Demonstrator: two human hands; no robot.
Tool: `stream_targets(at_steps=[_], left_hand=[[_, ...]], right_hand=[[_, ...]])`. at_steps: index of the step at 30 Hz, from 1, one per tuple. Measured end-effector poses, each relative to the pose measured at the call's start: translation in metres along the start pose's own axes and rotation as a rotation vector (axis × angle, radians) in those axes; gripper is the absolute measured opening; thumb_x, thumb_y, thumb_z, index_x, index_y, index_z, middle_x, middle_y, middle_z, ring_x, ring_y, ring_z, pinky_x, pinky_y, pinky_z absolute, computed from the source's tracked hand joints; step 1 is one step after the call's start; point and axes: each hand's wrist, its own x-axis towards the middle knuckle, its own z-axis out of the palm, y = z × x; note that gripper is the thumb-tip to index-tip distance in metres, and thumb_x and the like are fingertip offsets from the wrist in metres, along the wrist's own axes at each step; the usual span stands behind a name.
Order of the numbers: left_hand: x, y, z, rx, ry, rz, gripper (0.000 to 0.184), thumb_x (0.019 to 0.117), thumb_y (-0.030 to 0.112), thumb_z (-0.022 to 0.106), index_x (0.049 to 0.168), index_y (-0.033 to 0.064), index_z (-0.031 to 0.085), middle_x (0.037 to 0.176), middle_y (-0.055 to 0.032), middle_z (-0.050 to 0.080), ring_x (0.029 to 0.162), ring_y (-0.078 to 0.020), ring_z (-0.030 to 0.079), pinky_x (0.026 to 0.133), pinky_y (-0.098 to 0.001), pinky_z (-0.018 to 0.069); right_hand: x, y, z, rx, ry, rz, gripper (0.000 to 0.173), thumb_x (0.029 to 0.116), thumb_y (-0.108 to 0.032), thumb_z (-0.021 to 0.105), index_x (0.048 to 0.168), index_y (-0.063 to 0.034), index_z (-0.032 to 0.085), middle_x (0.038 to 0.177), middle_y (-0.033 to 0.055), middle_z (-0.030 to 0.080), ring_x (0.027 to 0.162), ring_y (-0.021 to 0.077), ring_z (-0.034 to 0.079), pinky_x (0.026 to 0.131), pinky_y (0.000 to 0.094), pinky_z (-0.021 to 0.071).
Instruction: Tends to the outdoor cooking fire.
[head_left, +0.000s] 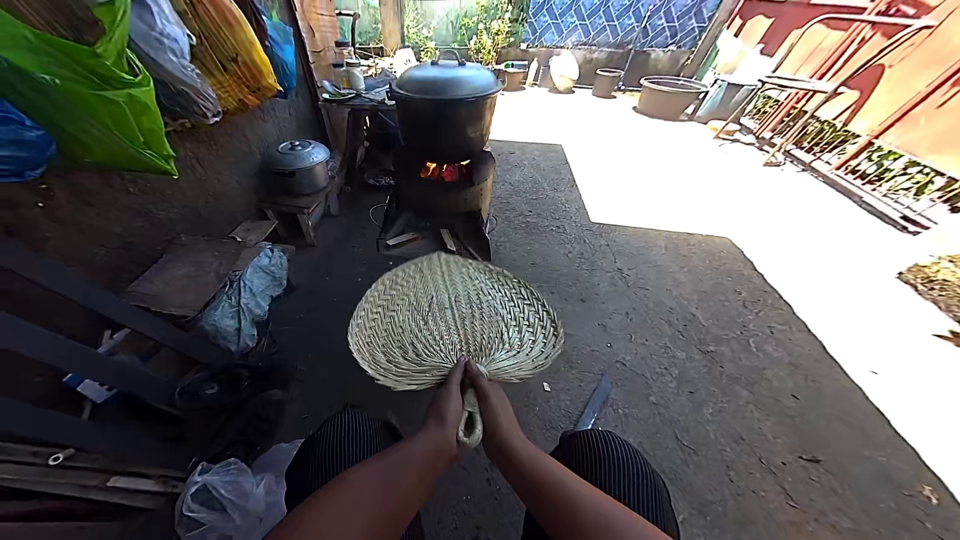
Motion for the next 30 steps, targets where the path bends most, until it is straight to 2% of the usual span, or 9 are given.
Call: stream_targets(at_steps=[4,9,11,14,18,21,23,27,30], left_hand=[[-0.005,-0.001,0.001,0.008,-0.05,0.1,0.048,0.1104,0.042,0.036,0.108,0.0037,0.065,0.088,-0.0086,0.068,0.079,-0.0145,0.068,0.073,-0.031,0.0578],[0.003,-0.004,-0.003,-0.014,0.007,-0.045,0.046,0.1102,0.044,0.034,0.111,0.0063,0.061,0.088,-0.0082,0.065,0.077,-0.0156,0.065,0.069,-0.0321,0.0548],[-0.001,-0.006,-0.003,0.007,-0.016,0.023,0.048,0.1107,0.043,0.033,0.112,0.0052,0.062,0.09,-0.0085,0.066,0.08,-0.015,0.066,0.072,-0.0313,0.0559],[-0.004,-0.003,-0.001,0.001,-0.049,0.1,0.047,0.1108,0.041,0.035,0.109,0.0041,0.064,0.089,-0.0084,0.068,0.08,-0.0144,0.068,0.073,-0.0307,0.0578],[0.003,-0.004,-0.001,-0.014,0.018,-0.014,0.044,0.1097,0.042,0.038,0.111,0.0055,0.063,0.09,-0.0084,0.066,0.079,-0.0151,0.066,0.071,-0.0311,0.0555],[-0.001,-0.004,0.0,0.051,-0.004,0.066,0.048,0.11,0.043,0.036,0.11,0.0045,0.065,0.09,-0.0087,0.068,0.081,-0.0146,0.068,0.073,-0.0313,0.0569],[-0.001,-0.001,0.001,0.045,-0.048,0.104,0.046,0.1105,0.041,0.037,0.112,0.0041,0.065,0.091,-0.0084,0.069,0.083,-0.0136,0.068,0.075,-0.0305,0.0574],[0.007,-0.001,0.0,0.015,0.021,-0.067,0.045,0.1097,0.044,0.037,0.112,0.0058,0.062,0.089,-0.0086,0.065,0.078,-0.0158,0.065,0.07,-0.0324,0.0548],[0.0,-0.001,0.001,0.081,0.01,-0.002,0.049,0.1101,0.044,0.035,0.113,0.0046,0.064,0.093,-0.0089,0.067,0.083,-0.015,0.067,0.075,-0.0318,0.0556]], right_hand=[[-0.005,-0.004,-0.001,0.015,-0.036,-0.122,0.042,0.1116,-0.029,0.038,0.099,-0.001,0.067,0.082,0.0052,0.07,0.078,0.0093,0.069,0.076,0.0291,0.0579],[0.004,0.007,-0.003,-0.009,-0.023,0.101,0.049,0.1117,-0.038,0.039,0.097,-0.0011,0.066,0.082,0.0078,0.068,0.078,0.0142,0.068,0.076,0.0344,0.0567],[-0.003,0.004,0.0,0.003,0.007,0.02,0.047,0.1115,-0.035,0.041,0.092,-0.0005,0.066,0.079,0.0074,0.068,0.076,0.0129,0.068,0.075,0.0329,0.0561],[-0.005,-0.001,-0.002,0.033,-0.05,-0.098,0.043,0.1116,-0.029,0.039,0.097,-0.0004,0.067,0.082,0.0056,0.07,0.079,0.0093,0.069,0.077,0.0294,0.0579],[0.001,0.004,-0.003,0.048,-0.015,0.054,0.047,0.112,-0.035,0.039,0.098,-0.0002,0.067,0.083,0.0077,0.069,0.079,0.0127,0.068,0.077,0.0324,0.0566],[-0.004,0.0,0.0,0.056,0.001,-0.062,0.045,0.112,-0.03,0.04,0.092,-0.0008,0.067,0.079,0.006,0.069,0.076,0.0104,0.068,0.074,0.0299,0.0568],[-0.003,-0.003,-0.003,0.049,-0.035,-0.13,0.042,0.1118,-0.027,0.037,0.096,-0.0009,0.067,0.082,0.0046,0.07,0.079,0.008,0.069,0.077,0.028,0.0578],[0.006,0.006,-0.003,0.04,0.006,0.089,0.047,0.1121,-0.037,0.038,0.099,-0.0003,0.066,0.084,0.0083,0.069,0.079,0.0138,0.068,0.076,0.0333,0.0567],[0.0,0.004,-0.001,0.032,0.035,0.01,0.048,0.1121,-0.034,0.039,0.092,-0.0007,0.066,0.08,0.0075,0.068,0.077,0.0126,0.068,0.075,0.0322,0.0561]])
